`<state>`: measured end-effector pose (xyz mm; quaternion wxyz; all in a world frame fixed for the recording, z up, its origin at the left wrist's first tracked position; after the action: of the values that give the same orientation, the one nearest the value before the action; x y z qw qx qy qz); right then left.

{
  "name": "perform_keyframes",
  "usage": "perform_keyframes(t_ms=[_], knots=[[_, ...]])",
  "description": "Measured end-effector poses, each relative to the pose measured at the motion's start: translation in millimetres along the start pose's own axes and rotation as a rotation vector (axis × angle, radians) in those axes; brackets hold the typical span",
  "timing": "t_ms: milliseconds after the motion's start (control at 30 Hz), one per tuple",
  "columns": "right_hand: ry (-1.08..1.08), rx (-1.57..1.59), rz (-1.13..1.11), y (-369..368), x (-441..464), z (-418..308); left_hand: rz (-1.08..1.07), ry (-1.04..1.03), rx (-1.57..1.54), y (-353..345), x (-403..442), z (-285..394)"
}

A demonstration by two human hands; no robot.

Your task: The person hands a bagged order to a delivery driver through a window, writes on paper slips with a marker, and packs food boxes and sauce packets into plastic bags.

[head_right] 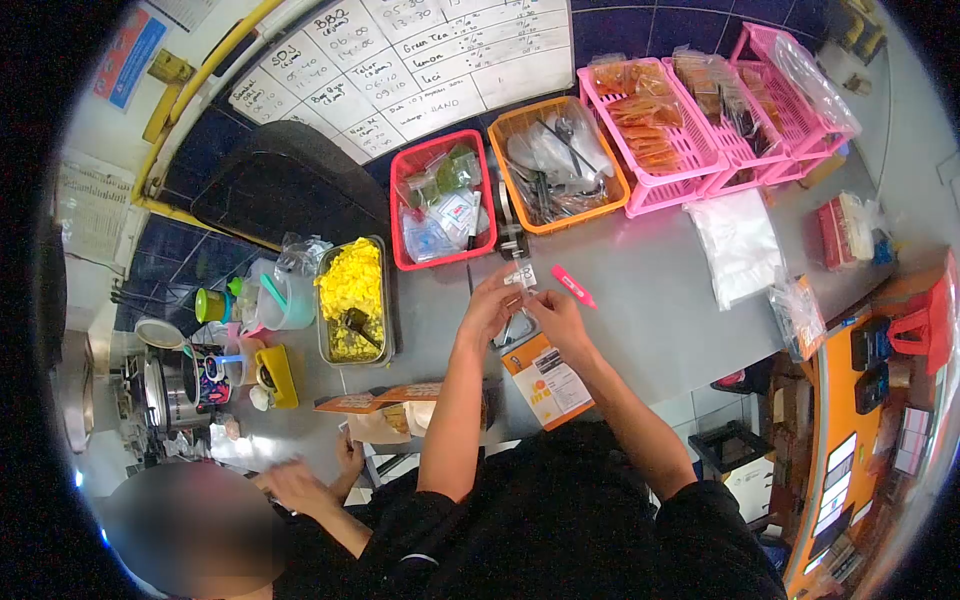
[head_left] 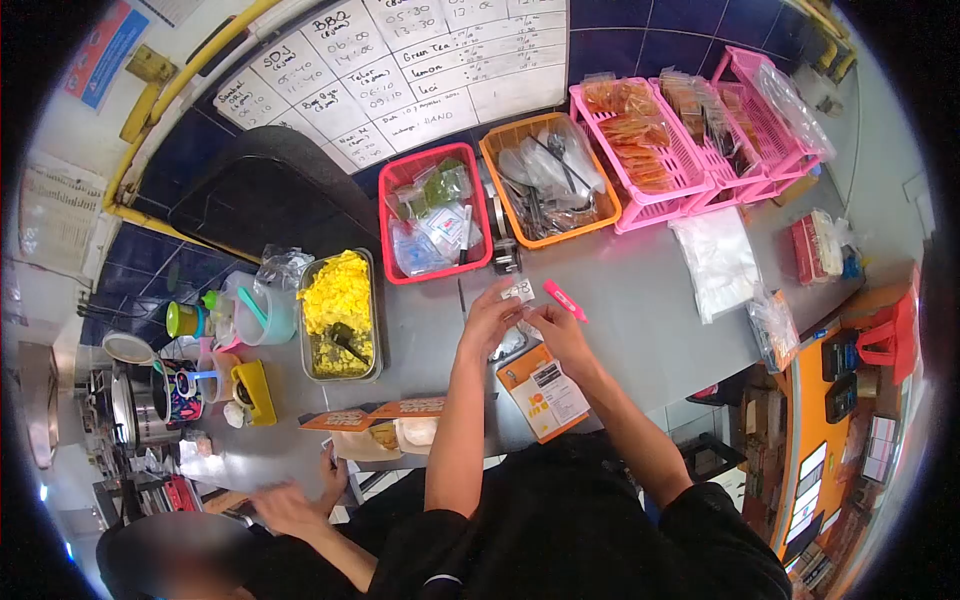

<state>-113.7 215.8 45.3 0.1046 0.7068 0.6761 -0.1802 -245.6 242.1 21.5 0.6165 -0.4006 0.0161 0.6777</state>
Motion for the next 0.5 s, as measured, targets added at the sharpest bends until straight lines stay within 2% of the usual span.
perform_keyframes(t_ms=[367, 500], knots=[[-0.041, -0.194, 0.029, 4, -3, 5, 0.069, -0.058, 0.067, -2, -8, 16], [-0.137, -0.112, 0.032, 3, -5, 10, 0.069, -0.029, 0.043, -11, -16, 26]])
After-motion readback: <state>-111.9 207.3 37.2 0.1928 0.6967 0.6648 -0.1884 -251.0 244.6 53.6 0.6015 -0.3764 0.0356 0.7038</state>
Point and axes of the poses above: each hand's wrist, its own x-axis towards the middle knuckle, its own y-axis out of the back of the hand, z = x × y, the point moved 10 cm from there along x, towards the middle knuckle, and after that the axes turned 8 degrees about z, right-handed, at the moved point
